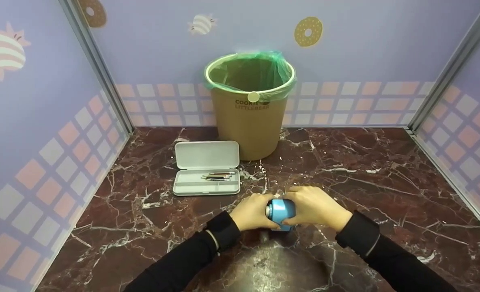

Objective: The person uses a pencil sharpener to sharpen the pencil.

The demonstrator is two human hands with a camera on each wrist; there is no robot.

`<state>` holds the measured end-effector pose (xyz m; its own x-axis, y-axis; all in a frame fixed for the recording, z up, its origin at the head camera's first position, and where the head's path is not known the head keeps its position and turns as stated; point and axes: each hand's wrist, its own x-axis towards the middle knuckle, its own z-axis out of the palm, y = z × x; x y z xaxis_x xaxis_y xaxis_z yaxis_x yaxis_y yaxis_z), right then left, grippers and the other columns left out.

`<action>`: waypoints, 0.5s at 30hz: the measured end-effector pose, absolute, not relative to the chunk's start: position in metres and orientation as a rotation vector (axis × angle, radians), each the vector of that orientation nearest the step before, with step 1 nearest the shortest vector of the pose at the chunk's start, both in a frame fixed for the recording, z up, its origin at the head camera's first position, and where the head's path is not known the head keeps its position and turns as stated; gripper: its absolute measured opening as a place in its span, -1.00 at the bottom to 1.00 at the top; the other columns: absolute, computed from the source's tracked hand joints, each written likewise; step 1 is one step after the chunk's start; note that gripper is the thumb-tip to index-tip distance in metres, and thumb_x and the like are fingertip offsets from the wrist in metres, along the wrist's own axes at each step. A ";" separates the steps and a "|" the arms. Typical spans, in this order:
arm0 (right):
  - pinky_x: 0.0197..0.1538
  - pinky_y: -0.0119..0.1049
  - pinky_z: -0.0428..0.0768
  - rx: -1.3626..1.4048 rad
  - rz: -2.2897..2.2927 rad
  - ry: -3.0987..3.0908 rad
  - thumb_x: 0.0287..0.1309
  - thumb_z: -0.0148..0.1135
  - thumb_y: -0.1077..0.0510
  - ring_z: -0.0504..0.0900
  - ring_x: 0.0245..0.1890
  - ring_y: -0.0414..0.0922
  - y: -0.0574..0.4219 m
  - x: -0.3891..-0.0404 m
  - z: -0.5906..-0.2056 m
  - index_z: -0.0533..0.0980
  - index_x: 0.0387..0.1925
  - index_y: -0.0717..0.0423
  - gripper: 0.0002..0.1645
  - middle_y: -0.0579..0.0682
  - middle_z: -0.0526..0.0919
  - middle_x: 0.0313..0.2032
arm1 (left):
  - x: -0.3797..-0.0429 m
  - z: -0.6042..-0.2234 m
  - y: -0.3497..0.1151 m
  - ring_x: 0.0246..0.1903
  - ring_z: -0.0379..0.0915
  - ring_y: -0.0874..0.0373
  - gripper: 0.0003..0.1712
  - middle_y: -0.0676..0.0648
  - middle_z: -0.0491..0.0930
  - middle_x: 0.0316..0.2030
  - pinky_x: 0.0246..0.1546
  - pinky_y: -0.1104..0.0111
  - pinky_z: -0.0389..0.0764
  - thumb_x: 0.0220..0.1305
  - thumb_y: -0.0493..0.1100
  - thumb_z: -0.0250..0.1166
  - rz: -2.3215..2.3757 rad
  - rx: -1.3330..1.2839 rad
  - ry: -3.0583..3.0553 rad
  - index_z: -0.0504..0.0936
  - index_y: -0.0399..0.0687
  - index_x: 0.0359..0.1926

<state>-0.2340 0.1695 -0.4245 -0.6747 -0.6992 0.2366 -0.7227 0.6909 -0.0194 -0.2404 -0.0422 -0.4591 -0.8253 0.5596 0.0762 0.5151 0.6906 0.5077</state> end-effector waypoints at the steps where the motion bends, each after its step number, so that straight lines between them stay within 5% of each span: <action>1: -0.35 -0.22 0.67 1.144 0.170 -2.693 -0.23 0.62 -0.21 0.69 -0.42 -0.13 0.169 -0.234 -0.425 0.72 -0.13 0.01 -0.39 -0.06 0.71 -0.31 | -0.240 -0.459 -0.042 -0.21 0.67 0.12 -0.26 -0.05 0.77 -0.15 -0.15 0.38 0.67 -0.15 0.09 0.69 0.802 0.893 2.814 0.64 -0.08 0.06; 15: -0.01 -0.16 0.74 1.019 0.872 -2.839 -0.09 0.65 -0.07 0.77 -0.04 -0.01 0.189 -0.231 -0.453 0.60 0.15 0.18 -0.23 0.10 0.77 0.02 | -0.242 -0.456 -0.040 -0.23 0.72 0.10 -0.16 -0.11 0.78 -0.10 -0.19 0.40 0.68 -0.14 0.09 0.69 0.768 0.876 2.818 0.63 -0.15 0.17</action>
